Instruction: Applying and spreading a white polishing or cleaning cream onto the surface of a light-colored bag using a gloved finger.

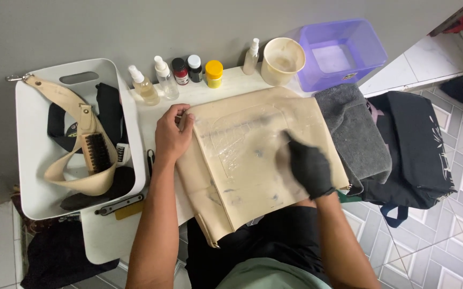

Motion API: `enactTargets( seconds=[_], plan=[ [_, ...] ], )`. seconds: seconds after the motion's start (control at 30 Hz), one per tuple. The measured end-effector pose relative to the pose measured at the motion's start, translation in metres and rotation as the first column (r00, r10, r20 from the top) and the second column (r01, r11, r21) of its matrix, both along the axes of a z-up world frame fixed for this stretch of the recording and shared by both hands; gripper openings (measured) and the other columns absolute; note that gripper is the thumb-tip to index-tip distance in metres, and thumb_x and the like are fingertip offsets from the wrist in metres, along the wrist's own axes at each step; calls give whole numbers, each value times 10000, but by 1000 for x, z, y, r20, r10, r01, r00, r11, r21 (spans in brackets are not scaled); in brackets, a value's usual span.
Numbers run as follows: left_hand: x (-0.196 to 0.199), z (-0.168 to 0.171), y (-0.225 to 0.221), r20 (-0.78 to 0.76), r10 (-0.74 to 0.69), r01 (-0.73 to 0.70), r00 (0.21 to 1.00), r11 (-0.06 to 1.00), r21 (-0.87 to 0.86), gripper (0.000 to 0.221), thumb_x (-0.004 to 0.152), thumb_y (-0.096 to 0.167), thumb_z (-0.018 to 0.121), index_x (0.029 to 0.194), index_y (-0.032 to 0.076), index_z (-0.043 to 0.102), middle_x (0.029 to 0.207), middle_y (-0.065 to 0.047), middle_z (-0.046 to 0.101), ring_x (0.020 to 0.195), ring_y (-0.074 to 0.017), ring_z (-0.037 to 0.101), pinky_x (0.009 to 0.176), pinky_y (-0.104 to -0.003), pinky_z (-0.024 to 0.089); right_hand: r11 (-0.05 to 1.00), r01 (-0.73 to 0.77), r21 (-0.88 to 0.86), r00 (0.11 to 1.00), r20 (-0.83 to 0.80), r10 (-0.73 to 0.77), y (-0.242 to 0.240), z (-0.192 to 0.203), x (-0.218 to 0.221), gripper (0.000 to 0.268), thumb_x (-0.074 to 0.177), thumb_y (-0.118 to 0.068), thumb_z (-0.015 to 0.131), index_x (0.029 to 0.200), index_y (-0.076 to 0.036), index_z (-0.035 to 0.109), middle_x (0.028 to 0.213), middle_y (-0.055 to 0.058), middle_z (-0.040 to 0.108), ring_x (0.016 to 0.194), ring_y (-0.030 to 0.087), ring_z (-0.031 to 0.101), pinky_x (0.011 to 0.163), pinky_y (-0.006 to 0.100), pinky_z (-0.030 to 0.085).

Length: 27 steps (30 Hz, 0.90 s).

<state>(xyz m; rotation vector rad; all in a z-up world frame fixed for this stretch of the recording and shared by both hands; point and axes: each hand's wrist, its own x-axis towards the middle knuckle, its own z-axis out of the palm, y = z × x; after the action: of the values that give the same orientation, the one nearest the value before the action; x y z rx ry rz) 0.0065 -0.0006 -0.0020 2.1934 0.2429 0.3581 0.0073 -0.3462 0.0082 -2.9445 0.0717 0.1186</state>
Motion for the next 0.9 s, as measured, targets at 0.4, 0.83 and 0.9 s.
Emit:
enactTargets(
  seconds=[0.4, 0.83, 0.9],
  plan=[
    [-2, 1, -1, 20, -5, 5, 1000, 1000, -1, 271, 983, 276, 599, 1197, 122, 659, 1027, -138, 716, 902, -360, 713, 799, -477, 558, 997, 76, 22, 997, -24, -76, 6, 11, 9, 373, 1030, -369, 469, 1344, -392, 670, 871, 122, 775, 885, 371, 765, 754, 485, 616],
    [-2, -1, 1, 25, -2, 2, 1000, 1000, 0, 278, 977, 289, 602, 1202, 136, 658, 1043, -129, 717, 912, -350, 718, 791, -468, 563, 978, 100, 181, 992, -88, -85, 21, 48, -13, 474, 1032, -254, 462, 1486, -351, 557, 1027, 252, 754, 1003, 495, 706, 889, 586, 564],
    [-5, 3, -2, 11, -8, 7, 1000, 1000, 7, 273, 979, 280, 596, 1199, 128, 652, 1045, -145, 717, 919, -375, 719, 797, -492, 566, 999, -22, 42, 991, -132, 28, 31, 43, -26, 402, 1023, -288, 464, 1374, -339, 653, 962, 182, 779, 960, 415, 752, 840, 541, 610]
  ],
)
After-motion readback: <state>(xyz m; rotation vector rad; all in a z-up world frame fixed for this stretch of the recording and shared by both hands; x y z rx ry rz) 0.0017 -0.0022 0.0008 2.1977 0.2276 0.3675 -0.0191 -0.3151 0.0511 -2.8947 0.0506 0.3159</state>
